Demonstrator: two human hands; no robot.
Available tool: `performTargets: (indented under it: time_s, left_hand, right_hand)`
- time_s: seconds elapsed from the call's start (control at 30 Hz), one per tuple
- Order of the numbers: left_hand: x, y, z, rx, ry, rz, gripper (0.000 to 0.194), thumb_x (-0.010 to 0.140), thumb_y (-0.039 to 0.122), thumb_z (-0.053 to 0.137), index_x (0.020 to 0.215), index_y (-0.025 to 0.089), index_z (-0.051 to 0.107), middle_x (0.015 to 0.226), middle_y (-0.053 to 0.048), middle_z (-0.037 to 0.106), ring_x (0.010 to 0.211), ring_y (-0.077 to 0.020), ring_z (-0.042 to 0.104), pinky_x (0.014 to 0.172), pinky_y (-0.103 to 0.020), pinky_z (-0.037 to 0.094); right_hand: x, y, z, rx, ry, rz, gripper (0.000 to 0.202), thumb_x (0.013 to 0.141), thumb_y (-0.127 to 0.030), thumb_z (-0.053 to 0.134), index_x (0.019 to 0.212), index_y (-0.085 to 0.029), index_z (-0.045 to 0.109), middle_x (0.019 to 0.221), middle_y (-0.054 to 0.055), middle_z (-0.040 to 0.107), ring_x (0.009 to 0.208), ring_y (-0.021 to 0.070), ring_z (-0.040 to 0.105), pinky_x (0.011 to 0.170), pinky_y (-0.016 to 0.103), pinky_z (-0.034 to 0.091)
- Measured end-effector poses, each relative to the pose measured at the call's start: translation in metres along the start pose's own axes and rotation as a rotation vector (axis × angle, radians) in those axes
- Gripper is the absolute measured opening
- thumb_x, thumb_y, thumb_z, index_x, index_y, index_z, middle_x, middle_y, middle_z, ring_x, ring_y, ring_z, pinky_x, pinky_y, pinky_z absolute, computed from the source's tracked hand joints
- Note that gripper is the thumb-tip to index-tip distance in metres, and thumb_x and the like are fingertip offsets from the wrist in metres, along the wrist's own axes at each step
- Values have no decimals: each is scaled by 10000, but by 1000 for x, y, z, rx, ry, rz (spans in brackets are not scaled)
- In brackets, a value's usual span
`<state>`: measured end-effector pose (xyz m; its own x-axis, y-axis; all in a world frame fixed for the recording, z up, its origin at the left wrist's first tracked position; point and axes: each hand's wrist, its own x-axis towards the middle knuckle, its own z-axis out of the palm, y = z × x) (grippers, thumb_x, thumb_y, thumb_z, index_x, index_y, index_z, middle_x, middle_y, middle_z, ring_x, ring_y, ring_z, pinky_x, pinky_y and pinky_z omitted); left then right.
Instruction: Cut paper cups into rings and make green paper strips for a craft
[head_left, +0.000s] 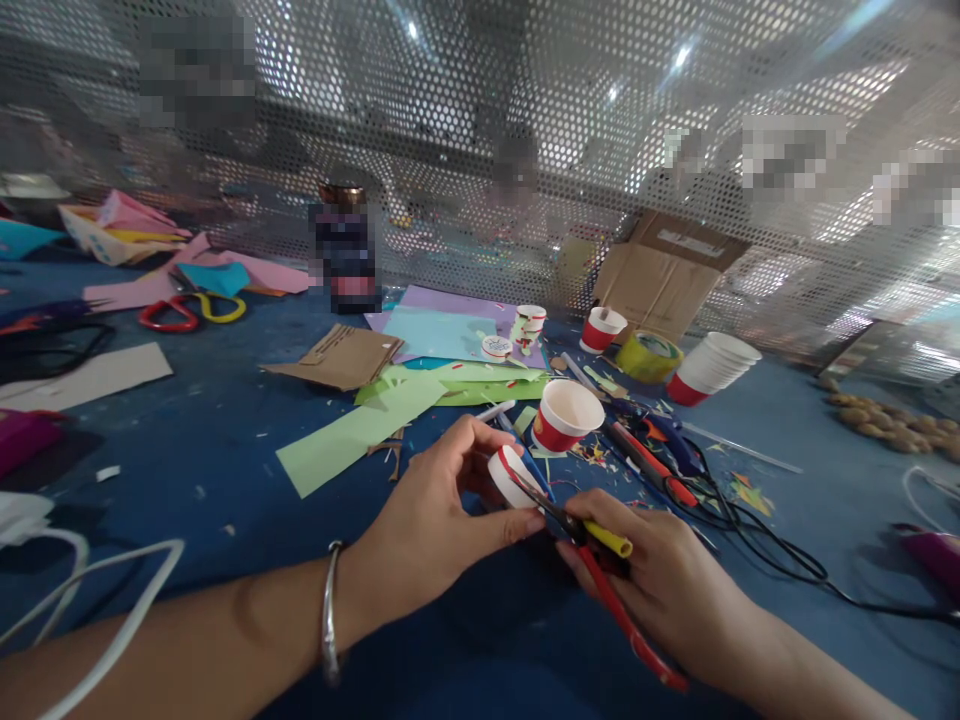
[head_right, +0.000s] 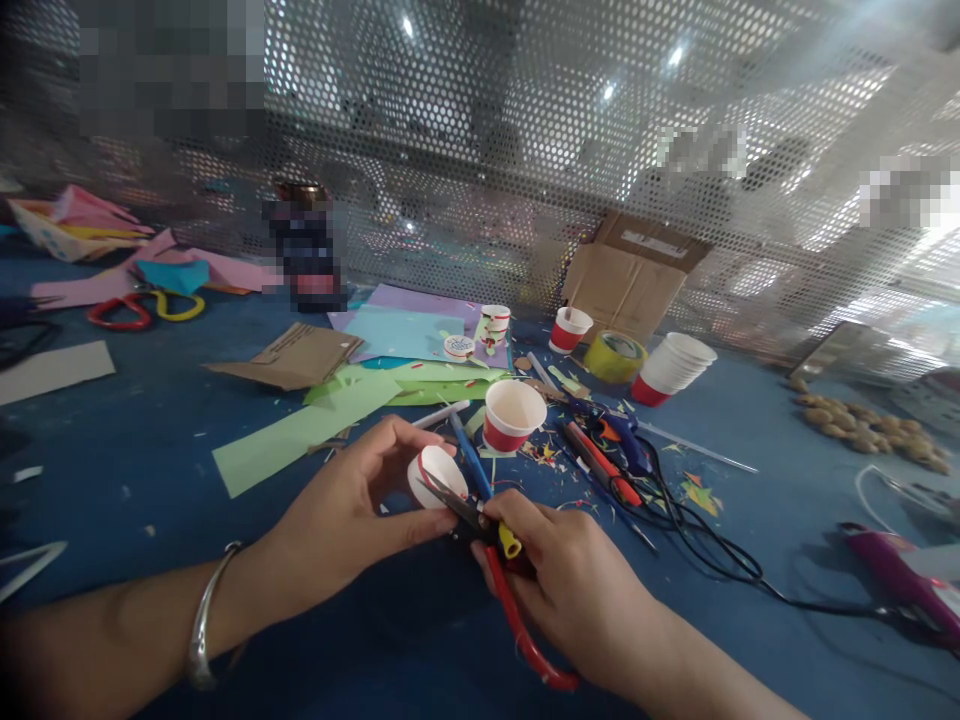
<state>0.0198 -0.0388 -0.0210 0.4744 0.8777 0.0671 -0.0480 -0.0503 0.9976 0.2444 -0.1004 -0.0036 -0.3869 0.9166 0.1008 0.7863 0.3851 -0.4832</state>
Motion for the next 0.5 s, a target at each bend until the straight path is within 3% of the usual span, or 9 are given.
performTargets:
  time_s: [0.27, 0.43, 0.5]
  left_hand:
    - [-2, 1, 1, -4, -24, -16, 477, 752, 331, 858, 1085, 222, 534, 1085, -36, 678, 1025, -217, 664, 892, -381, 540]
    - [1, 7, -1, -148, -24, -18, 445, 781, 261, 830, 1109, 228, 531, 1135, -27, 639, 1010, -179, 640, 864, -330, 535]
    - [2, 9, -1, -172, -31, 10, 450, 791, 225, 819, 1133, 240, 529, 1135, -15, 625, 1025, -164, 626, 885, -311, 524]
  right_hand:
    - [1, 2, 8, 19, 80, -56, 80, 971, -249, 547, 1048, -231, 558, 687, -37, 668, 513, 128, 583, 506, 237, 421]
    - [1, 6, 9, 148, 279, 90, 102, 960, -322, 609, 989, -227, 587, 795, -7, 676, 618, 124, 632, 599, 217, 499]
    - [2, 6, 8, 236, 361, 179, 138, 948, -348, 629, 963, -215, 595, 803, 0, 667, 584, 117, 620, 565, 215, 503]
